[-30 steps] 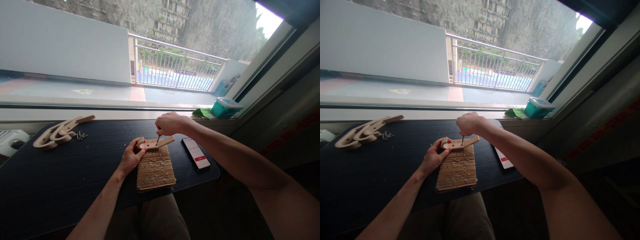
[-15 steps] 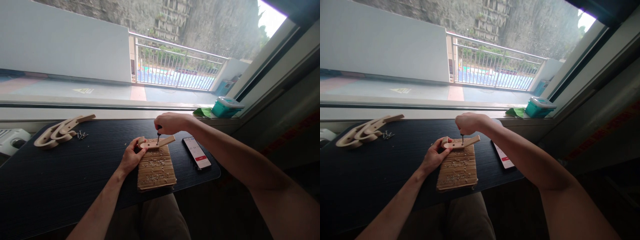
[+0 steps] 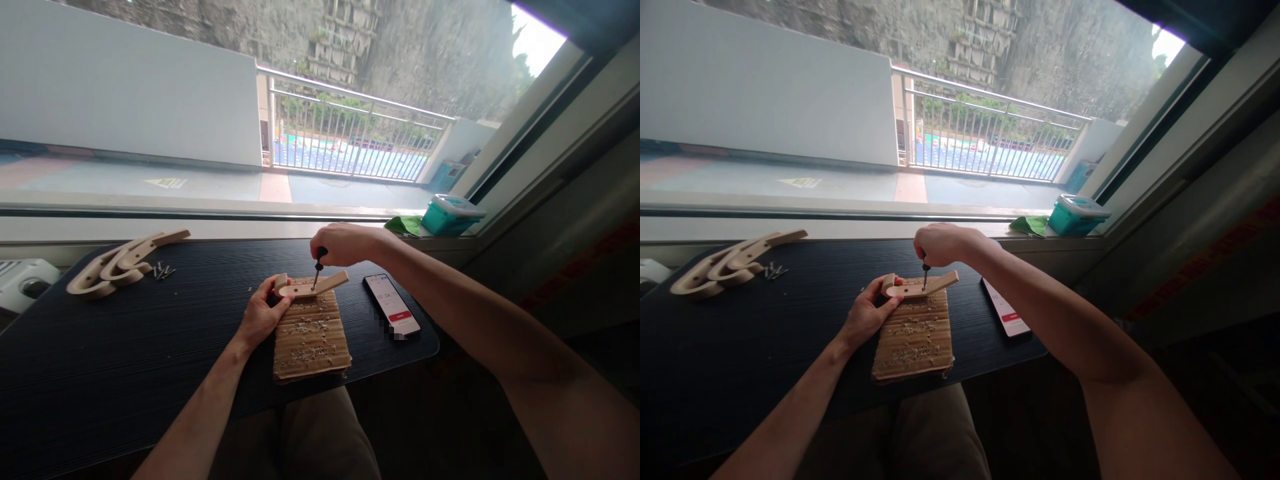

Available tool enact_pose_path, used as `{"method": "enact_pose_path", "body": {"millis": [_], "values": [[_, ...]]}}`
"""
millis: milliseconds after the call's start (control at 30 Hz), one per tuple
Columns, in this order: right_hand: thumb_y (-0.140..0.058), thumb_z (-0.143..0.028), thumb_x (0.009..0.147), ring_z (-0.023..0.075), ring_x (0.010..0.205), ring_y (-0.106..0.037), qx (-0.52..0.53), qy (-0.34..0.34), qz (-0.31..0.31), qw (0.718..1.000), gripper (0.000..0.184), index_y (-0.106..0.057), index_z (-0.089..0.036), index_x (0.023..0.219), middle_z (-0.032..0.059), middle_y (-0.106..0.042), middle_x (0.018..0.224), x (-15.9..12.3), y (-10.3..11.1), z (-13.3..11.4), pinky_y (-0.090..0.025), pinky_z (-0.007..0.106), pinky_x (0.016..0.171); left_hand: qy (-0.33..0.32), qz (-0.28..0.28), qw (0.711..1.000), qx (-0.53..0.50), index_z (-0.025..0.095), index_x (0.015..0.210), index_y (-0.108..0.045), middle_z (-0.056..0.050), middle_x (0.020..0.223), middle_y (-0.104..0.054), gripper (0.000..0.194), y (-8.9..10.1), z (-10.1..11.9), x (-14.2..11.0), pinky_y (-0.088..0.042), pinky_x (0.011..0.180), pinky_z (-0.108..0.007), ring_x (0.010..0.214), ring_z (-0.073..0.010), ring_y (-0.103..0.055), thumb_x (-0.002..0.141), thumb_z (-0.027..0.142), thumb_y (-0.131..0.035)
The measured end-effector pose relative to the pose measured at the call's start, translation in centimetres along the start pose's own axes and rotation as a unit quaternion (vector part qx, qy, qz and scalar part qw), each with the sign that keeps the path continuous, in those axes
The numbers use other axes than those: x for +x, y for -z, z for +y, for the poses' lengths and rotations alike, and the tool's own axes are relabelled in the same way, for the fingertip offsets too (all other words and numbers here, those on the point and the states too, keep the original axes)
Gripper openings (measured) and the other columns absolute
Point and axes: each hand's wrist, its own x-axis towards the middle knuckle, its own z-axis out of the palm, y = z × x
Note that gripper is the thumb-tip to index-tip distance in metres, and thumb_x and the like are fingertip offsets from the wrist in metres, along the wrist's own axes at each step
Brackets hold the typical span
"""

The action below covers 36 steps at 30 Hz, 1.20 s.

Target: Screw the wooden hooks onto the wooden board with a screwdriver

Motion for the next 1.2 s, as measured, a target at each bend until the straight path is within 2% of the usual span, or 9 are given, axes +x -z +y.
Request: {"method": "enact_pose_path", "body": {"millis": [133, 233, 333, 433, 567, 767, 1000, 1133, 1200], "values": [[-0.054, -0.024, 0.077, 0.0137, 0.069, -0.056, 0.039, -0.008, -0.017, 0.999, 0.023, -0.07, -0.014, 0.09, 0.0058, -0.07, 0.083, 0.2, -0.4, 0.3, -0.038, 0.027, 0.059, 0.0, 0.0, 1.0, -0.005, 0.018, 0.107, -0.059, -0.006, 0.109, -0.067, 0.038, 0.0, 0.1, 0.0, -0.047, 0.092, -0.035, 0.099, -0.02, -0.061, 0.073, 0.036, -0.061], [-0.048, -0.032, 0.083, 0.013, 0.06, -0.056, 0.063, -0.038, -0.035, 0.997, 0.03, -0.07, -0.012, 0.085, 0.0061, -0.068, 0.068, 0.1, -0.7, 0.4, -0.037, 0.028, 0.057, 0.003, -0.003, 1.0, -0.01, 0.019, 0.108, -0.059, -0.006, 0.11, -0.066, 0.039, 0.0, 0.1, 0.0, -0.047, 0.093, -0.035, 0.1, -0.0202, -0.061, 0.074, 0.036, -0.061], [-0.053, -0.038, 0.08, 0.0156, 0.068, -0.058, 0.021, -0.045, -0.004, 0.999, 0.032, -0.069, -0.014, 0.095, 0.0071, -0.07, 0.079, -0.2, -0.6, 0.2, -0.035, 0.028, 0.058, 0.006, -0.005, 1.0, -0.012, 0.019, 0.109, -0.058, -0.006, 0.111, -0.066, 0.039, 0.0, 0.1, -0.1, -0.047, 0.093, -0.035, 0.1, -0.0201, -0.061, 0.074, 0.036, -0.06], [-0.06, -0.031, 0.074, 0.0172, 0.079, -0.058, -0.025, -0.028, 0.014, 0.999, 0.033, -0.067, -0.021, 0.104, 0.0054, -0.069, 0.095, -0.6, -0.3, -0.2, -0.034, 0.027, 0.059, 0.005, -0.002, 1.0, -0.007, 0.019, 0.108, -0.059, -0.006, 0.11, -0.066, 0.039, 0.0, 0.1, 0.0, -0.047, 0.093, -0.035, 0.1, -0.02, -0.061, 0.074, 0.036, -0.06], [-0.055, -0.018, 0.074, 0.0155, 0.078, -0.056, -0.034, 0.003, 0.012, 0.999, 0.026, -0.071, -0.02, 0.095, 0.0041, -0.069, 0.091, -0.5, -0.4, -0.2, -0.035, 0.026, 0.06, 0.006, -0.002, 1.0, -0.007, 0.019, 0.107, -0.059, -0.006, 0.11, -0.066, 0.038, 0.0, 0.0, 0.0, -0.047, 0.093, -0.036, 0.1, -0.0203, -0.061, 0.073, 0.036, -0.061], [-0.05, -0.018, 0.076, 0.0141, 0.072, -0.055, 0.003, 0.042, 0.035, 0.999, 0.026, -0.072, -0.017, 0.091, 0.0053, -0.07, 0.085, -0.2, -1.1, 0.1, -0.036, 0.026, 0.063, 0.008, -0.003, 1.0, -0.009, 0.019, 0.107, -0.059, -0.006, 0.11, -0.066, 0.038, 0.0, 0.0, -0.1, -0.047, 0.092, -0.036, 0.101, -0.0206, -0.06, 0.074, 0.036, -0.06], [-0.048, -0.026, 0.079, 0.0149, 0.07, -0.054, 0.023, -0.002, 0.031, 0.999, 0.026, -0.07, -0.017, 0.088, 0.0072, -0.069, 0.084, -0.2, -1.5, 0.0, -0.034, 0.027, 0.058, 0.011, -0.003, 1.0, -0.008, 0.018, 0.109, -0.058, -0.006, 0.111, -0.065, 0.04, -0.1, -0.1, 0.0, -0.047, 0.093, -0.035, 0.101, -0.0205, -0.06, 0.074, 0.037, -0.061], [-0.051, -0.032, 0.077, 0.017, 0.075, -0.055, 0.001, -0.023, 0.026, 0.999, 0.032, -0.068, -0.019, 0.101, 0.0074, -0.069, 0.09, -0.3, -1.2, 0.0, -0.033, 0.027, 0.058, 0.008, 0.0, 1.0, -0.007, 0.019, 0.11, -0.058, -0.006, 0.111, -0.066, 0.041, -0.1, -0.2, -0.1, -0.047, 0.092, -0.035, 0.1, -0.0202, -0.061, 0.074, 0.037, -0.061], [-0.055, -0.029, 0.074, 0.0179, 0.078, -0.056, -0.028, -0.02, 0.017, 0.999, 0.034, -0.067, -0.022, 0.105, 0.006, -0.069, 0.093, -0.4, -0.9, -0.2, -0.032, 0.027, 0.058, 0.006, -0.001, 1.0, -0.009, 0.018, 0.11, -0.057, -0.006, 0.111, -0.066, 0.041, -0.1, -0.2, -0.1, -0.047, 0.092, -0.035, 0.1, -0.0201, -0.061, 0.074, 0.037, -0.061]]}}
